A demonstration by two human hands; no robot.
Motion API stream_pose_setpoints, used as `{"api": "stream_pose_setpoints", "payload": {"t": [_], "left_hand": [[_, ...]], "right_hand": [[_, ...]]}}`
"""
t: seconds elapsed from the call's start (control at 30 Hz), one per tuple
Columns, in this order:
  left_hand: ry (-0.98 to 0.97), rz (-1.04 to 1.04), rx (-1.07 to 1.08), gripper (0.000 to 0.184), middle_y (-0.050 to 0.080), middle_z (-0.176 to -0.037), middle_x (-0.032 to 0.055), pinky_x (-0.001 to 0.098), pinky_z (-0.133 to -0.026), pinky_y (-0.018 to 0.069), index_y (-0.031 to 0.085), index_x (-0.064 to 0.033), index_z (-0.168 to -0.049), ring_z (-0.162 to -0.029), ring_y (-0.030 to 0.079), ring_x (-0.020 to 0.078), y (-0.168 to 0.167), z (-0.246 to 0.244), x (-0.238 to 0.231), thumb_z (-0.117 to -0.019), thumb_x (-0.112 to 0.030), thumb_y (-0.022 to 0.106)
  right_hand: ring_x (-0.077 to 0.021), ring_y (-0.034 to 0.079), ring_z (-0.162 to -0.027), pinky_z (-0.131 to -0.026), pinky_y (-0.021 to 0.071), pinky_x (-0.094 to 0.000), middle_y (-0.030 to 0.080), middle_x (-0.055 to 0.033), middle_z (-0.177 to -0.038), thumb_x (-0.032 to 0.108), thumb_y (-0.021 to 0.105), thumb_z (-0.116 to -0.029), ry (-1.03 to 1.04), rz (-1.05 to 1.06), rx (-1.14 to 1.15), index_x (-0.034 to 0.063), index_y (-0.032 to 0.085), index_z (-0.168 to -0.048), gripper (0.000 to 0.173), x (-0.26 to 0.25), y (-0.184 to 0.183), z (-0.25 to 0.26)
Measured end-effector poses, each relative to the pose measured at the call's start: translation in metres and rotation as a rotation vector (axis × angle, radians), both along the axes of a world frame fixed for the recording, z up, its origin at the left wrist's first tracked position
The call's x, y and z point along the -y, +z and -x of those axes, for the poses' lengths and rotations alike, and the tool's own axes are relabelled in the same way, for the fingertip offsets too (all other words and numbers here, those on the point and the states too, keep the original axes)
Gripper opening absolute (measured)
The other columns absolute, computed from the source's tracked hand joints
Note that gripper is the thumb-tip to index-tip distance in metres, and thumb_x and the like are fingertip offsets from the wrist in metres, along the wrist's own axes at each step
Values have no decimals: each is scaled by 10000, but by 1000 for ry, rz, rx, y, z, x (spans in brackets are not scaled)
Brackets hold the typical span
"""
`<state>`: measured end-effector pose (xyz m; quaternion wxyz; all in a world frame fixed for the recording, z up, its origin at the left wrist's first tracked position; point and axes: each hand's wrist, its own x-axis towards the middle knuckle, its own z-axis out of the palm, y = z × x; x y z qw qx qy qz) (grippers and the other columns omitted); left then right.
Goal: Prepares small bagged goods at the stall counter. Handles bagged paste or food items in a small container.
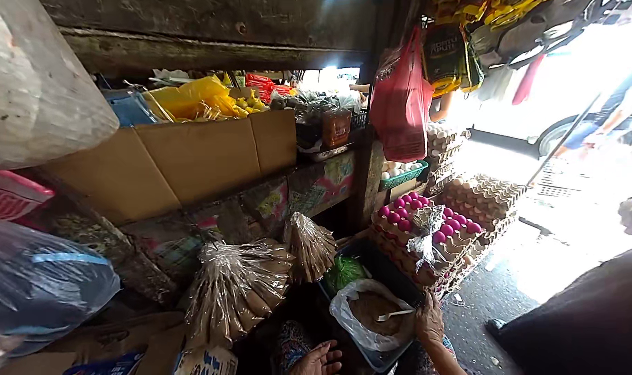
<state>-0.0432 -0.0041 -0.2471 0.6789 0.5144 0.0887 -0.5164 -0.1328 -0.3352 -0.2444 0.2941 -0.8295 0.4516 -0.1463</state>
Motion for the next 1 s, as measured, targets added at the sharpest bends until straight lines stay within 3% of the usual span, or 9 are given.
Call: {"api": "stream_pose_setpoints", "payload": {"t": [0.33,1.0], "left_hand": [[-18,-1,-7,393,650,-1256,125,402,-885,566,463,-79,-1442,-1023,690,233,-8,-7,5,-1124,-272,335],[16,-76,-47,410,642,-1274,137,412,-895,554,482,-74,-1435,-1036,680,244,-7,-8,12,-1123,-303,346]], "right_hand": [[-384,343,-1509,-1190,332,-562,300,-191,-1660,65,423,-1051,-34,-14,-29,47,393,-1567,517,1,2,-3],[-379,330,-1517,-1231,281,-516,307,-231,-1646,41,416,-1047,-11,-8,31,-17,387,-1551,509,1,-1,-2]]}}
